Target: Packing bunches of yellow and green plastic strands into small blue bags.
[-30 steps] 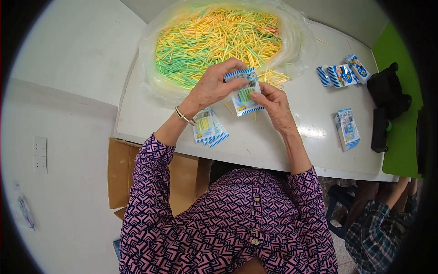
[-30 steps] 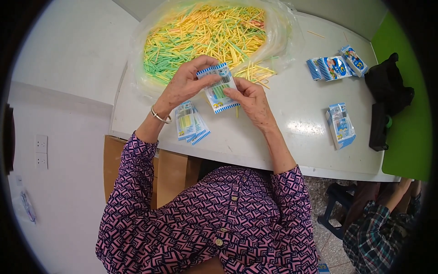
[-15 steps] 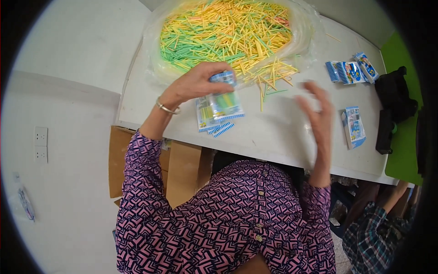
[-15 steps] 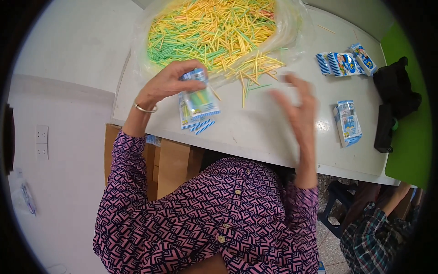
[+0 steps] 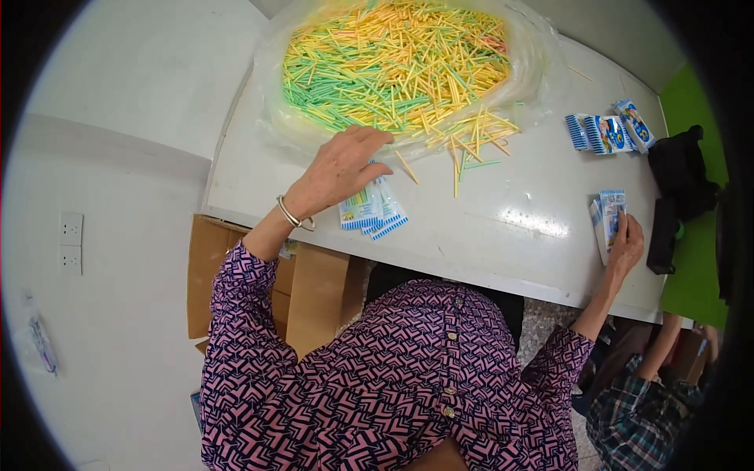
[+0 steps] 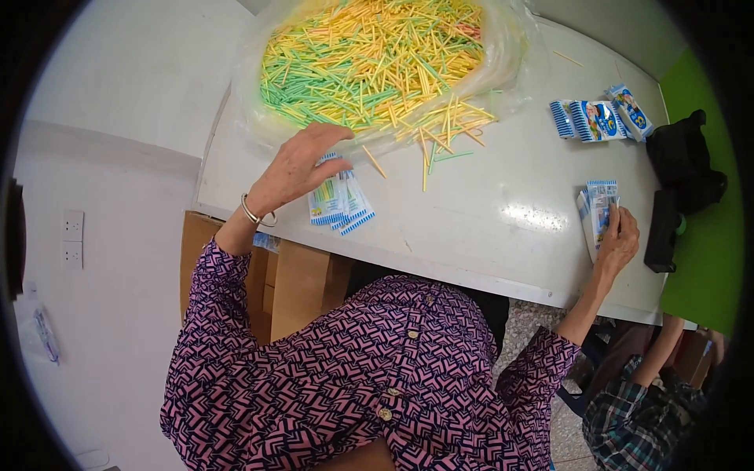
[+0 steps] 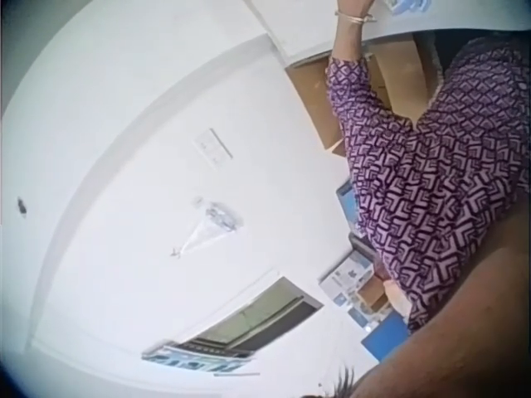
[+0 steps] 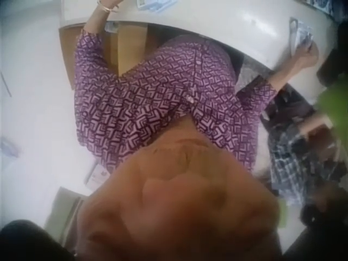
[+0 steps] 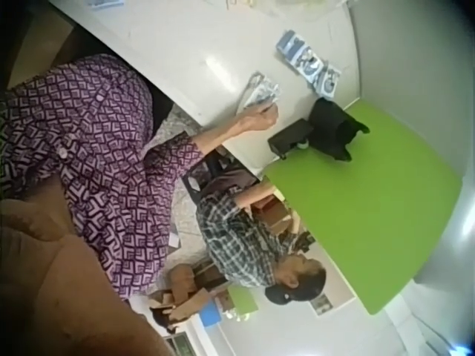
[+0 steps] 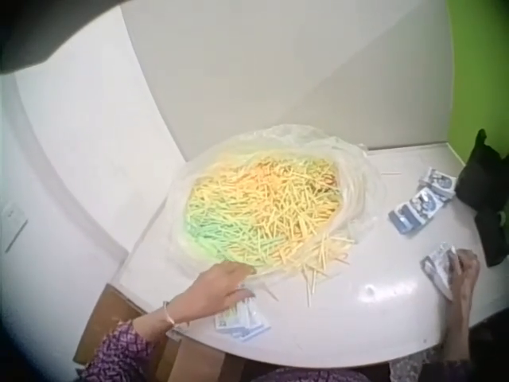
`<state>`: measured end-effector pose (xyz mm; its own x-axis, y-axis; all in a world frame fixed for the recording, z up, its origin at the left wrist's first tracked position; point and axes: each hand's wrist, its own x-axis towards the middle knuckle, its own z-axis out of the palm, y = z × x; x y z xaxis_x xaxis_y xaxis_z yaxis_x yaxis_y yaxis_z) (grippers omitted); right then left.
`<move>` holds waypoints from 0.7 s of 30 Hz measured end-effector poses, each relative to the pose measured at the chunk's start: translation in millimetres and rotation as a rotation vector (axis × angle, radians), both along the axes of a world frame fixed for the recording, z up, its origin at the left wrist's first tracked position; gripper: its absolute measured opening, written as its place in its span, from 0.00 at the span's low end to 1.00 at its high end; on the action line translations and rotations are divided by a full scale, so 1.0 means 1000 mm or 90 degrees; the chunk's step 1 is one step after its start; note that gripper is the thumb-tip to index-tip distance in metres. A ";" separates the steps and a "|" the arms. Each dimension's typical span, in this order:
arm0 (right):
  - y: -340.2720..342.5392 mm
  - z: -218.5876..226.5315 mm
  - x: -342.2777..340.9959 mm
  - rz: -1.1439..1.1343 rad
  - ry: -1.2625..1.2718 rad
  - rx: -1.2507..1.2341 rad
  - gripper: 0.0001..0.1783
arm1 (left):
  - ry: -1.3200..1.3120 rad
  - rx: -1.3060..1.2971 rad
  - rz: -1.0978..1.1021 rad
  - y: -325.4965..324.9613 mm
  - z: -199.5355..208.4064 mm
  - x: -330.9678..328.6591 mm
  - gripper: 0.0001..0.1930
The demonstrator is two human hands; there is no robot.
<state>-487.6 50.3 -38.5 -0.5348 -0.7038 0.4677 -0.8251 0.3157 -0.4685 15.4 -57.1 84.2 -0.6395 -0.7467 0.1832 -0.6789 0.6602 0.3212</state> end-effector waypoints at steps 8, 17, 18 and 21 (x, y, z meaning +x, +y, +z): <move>-0.006 0.068 0.053 0.055 0.166 -0.126 0.12 | 0.106 -0.022 -0.037 -0.016 0.003 -0.044 0.20; -0.054 0.086 0.228 0.512 -0.601 -0.014 0.10 | 0.287 0.405 -0.073 -0.027 0.000 -0.085 0.14; -0.057 0.082 0.232 0.519 -0.672 0.013 0.10 | 0.287 0.420 -0.052 -0.029 -0.011 -0.080 0.12; -0.062 0.076 0.241 0.540 -0.618 0.019 0.11 | 0.303 0.407 -0.017 -0.029 -0.017 -0.073 0.10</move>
